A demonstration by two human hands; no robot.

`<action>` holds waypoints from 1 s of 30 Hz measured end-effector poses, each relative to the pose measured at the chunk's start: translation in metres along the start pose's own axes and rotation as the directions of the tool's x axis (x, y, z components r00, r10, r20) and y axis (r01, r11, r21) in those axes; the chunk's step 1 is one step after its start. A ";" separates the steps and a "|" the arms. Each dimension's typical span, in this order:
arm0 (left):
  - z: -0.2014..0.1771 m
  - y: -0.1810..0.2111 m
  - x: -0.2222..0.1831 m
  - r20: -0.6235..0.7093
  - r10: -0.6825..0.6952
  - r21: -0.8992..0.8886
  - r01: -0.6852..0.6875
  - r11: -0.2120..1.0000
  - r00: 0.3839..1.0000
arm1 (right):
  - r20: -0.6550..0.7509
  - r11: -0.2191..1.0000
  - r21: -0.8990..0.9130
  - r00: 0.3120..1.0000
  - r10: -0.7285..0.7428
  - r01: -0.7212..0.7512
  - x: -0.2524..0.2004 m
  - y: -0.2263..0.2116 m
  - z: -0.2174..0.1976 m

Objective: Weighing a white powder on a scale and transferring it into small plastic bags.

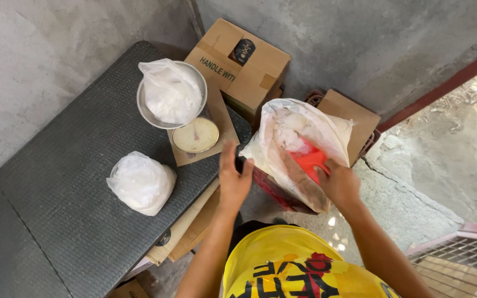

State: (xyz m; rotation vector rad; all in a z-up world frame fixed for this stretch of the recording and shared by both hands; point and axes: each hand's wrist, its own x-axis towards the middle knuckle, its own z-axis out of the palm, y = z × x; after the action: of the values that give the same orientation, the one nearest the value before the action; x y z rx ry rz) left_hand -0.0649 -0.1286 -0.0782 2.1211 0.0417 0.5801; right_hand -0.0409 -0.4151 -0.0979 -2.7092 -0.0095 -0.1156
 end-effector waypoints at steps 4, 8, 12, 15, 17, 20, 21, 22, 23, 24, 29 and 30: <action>-0.035 0.016 0.049 -0.107 -0.024 -0.025 0.021 0.999 0.994 | -0.016 0.988 0.154 1.000 0.001 0.001 -0.013 0.031 -0.015; -0.048 0.002 0.098 -0.184 0.129 0.253 -0.079 0.964 0.974 | -0.016 0.962 0.254 0.995 0.102 -0.095 -0.021 0.035 -0.036; -0.058 -0.006 0.151 -0.160 0.011 0.510 0.073 0.857 0.987 | -0.022 0.913 0.384 0.987 0.159 -0.139 -0.021 0.039 -0.049; -0.064 -0.031 0.174 -0.067 -0.244 0.652 0.228 0.723 0.967 | -0.065 0.915 0.398 0.992 0.107 -0.072 -0.007 0.037 -0.060; -0.062 -0.059 0.176 -0.117 -0.228 0.586 0.253 0.770 0.967 | -0.047 0.883 0.461 0.992 0.118 -0.083 0.006 0.027 -0.070; -0.072 -0.067 0.166 -0.207 -0.200 0.433 0.273 0.859 0.958 | -0.006 0.842 0.537 0.998 0.070 -0.055 0.027 -0.002 -0.090; -0.078 -0.064 0.160 -0.261 -0.184 0.340 0.269 0.901 0.948 | 0.005 0.833 0.554 1.000 0.001 -0.003 0.035 -0.014 -0.097; -0.086 -0.055 0.154 -0.259 -0.193 0.340 0.276 0.899 0.947 | 0.013 0.835 0.550 1.000 0.002 -0.009 0.044 -0.027 -0.103; -0.095 -0.046 0.148 -0.307 -0.242 0.060 0.272 0.960 0.921 | 0.034 0.829 0.559 0.999 -0.025 0.002 0.054 -0.040 -0.109; -0.104 -0.037 0.144 -0.340 -0.301 -0.224 0.235 0.946 0.891 | 0.052 0.822 0.569 0.997 -0.054 0.015 0.065 -0.053 -0.114; -0.101 -0.088 0.133 -0.505 -0.260 -0.309 0.109 0.945 0.823 | 0.034 0.835 0.534 0.984 -0.174 0.129 0.102 -0.151 -0.138; -0.104 -0.092 0.133 -0.547 -0.303 -0.306 0.151 0.940 0.780 | 0.039 0.837 0.514 0.969 -0.244 0.190 0.110 -0.165 -0.139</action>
State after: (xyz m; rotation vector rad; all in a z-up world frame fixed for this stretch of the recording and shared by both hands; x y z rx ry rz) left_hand 0.0265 0.0375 -0.0496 1.5911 0.5457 1.0208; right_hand 0.0535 -0.3240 0.1053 -2.1701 -0.3346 -0.0323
